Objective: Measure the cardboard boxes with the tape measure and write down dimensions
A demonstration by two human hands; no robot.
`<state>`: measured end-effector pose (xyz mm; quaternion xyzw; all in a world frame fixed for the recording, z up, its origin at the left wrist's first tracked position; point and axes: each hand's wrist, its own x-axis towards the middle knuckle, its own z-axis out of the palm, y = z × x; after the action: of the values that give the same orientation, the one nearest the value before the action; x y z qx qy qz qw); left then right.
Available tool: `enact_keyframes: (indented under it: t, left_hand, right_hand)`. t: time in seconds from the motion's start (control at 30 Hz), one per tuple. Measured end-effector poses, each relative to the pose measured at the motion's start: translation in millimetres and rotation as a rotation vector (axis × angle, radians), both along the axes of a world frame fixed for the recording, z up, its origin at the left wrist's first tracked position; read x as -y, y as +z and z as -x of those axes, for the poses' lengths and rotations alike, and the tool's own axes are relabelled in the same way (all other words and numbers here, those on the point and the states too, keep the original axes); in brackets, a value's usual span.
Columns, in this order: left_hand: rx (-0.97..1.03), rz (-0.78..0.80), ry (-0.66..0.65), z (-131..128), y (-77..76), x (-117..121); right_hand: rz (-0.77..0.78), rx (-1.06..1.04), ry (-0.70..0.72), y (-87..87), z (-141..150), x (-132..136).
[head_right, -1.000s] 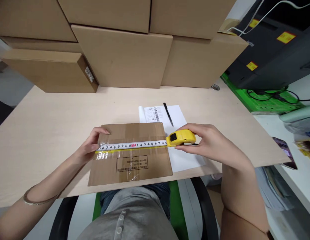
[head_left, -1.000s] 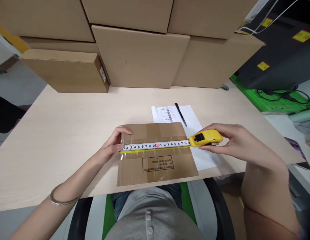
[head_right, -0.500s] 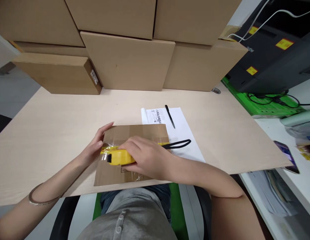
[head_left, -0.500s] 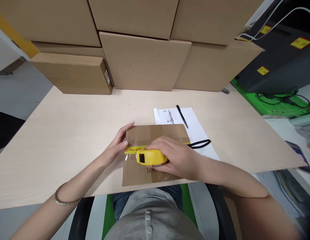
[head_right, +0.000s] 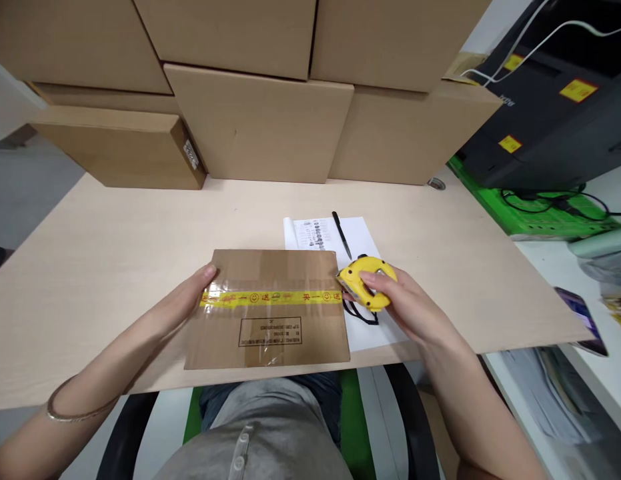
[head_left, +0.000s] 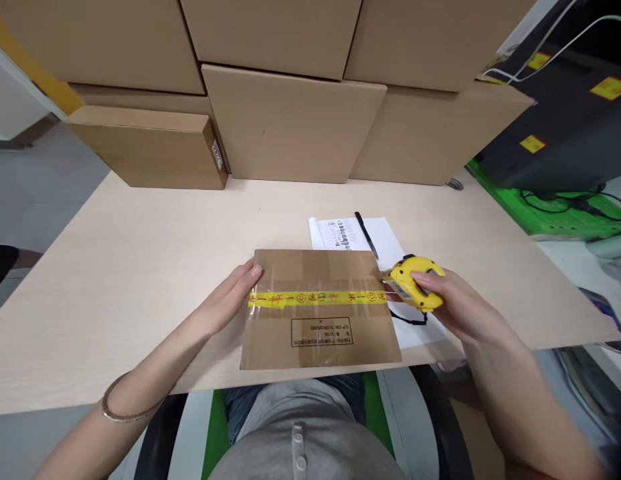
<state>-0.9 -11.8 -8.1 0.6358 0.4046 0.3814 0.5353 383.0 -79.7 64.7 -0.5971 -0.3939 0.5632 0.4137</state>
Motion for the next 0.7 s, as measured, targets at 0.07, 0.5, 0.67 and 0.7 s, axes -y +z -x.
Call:
enact_keyframes:
  t: [0.07,0.5,0.67,0.7]
  left_hand:
    - [0.07,0.093,-0.012,-2,11.4,-3]
    - [0.237,-0.379,-0.093,-3,9.8,-7]
    - [0.311,-0.367,-0.069,-8,12.0,-5]
    - [0.345,-0.324,-0.039,-12,14.1,-3]
  right_hand:
    - [-0.07,-0.04,-0.043,5.1,5,13]
    - [-0.337,0.093,0.006,15.2,-16,32]
    - [-0.831,0.353,0.212,57.0,35,-19]
    - [-0.894,0.397,0.332,64.5,53,-32]
